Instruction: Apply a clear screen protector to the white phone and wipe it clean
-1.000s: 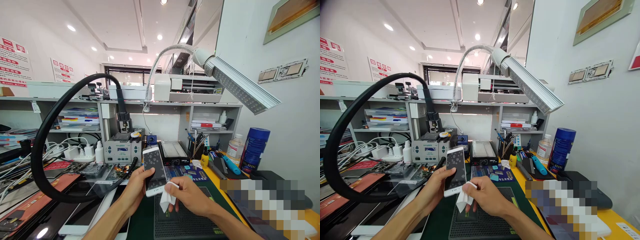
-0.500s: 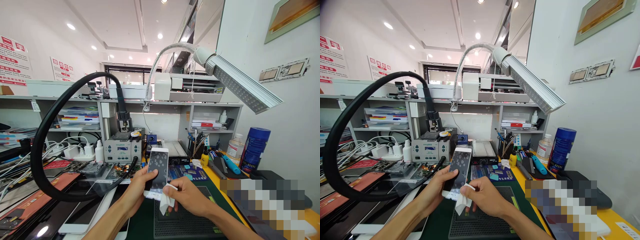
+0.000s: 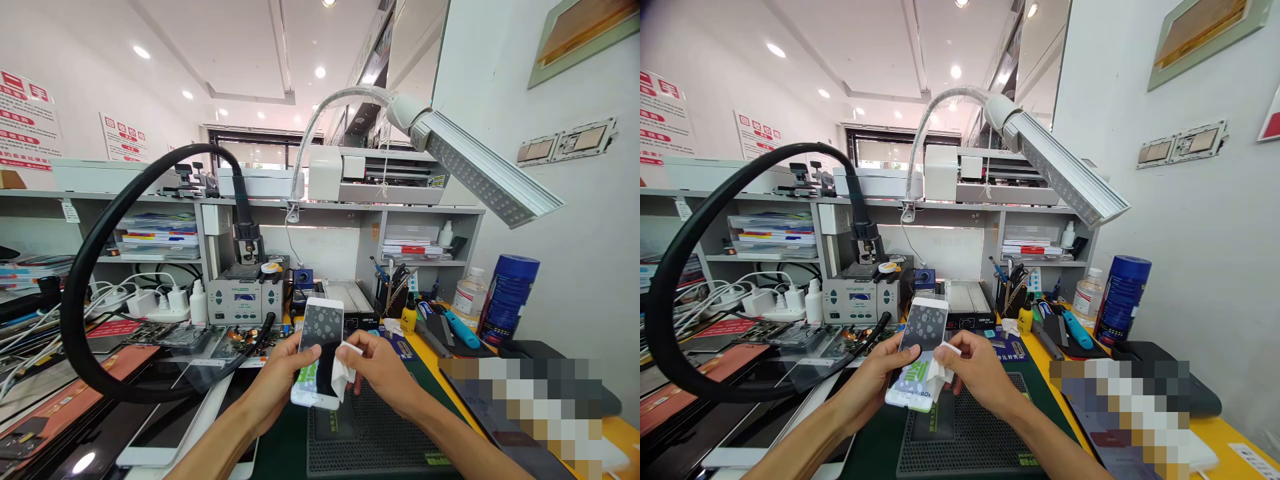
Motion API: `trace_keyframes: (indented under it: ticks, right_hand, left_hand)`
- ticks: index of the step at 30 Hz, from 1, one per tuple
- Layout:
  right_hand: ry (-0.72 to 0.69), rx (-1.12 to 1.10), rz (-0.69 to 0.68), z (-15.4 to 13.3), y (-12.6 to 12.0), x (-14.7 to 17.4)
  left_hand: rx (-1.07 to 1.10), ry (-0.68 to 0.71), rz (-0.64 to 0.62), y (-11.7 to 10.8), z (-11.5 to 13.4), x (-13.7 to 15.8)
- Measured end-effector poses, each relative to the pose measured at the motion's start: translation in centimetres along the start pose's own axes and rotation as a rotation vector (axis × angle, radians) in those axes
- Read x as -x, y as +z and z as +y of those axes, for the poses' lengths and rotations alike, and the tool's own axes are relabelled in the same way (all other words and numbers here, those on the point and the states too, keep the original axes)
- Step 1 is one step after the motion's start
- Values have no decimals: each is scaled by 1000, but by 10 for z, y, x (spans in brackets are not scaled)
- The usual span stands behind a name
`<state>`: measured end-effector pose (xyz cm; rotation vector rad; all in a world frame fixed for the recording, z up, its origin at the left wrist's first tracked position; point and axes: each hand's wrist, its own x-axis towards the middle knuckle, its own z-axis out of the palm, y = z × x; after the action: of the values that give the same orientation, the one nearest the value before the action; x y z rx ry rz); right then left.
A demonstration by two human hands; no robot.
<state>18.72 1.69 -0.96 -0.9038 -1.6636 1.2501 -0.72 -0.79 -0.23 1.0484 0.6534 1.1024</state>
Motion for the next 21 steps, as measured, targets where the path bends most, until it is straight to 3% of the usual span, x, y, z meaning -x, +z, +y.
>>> trace_keyframes:
  ticks: [21]
  right_hand:
    - [6,-161,150,-13,-14,-4]
  left_hand:
    - [-125,3,-222,7,3,5]
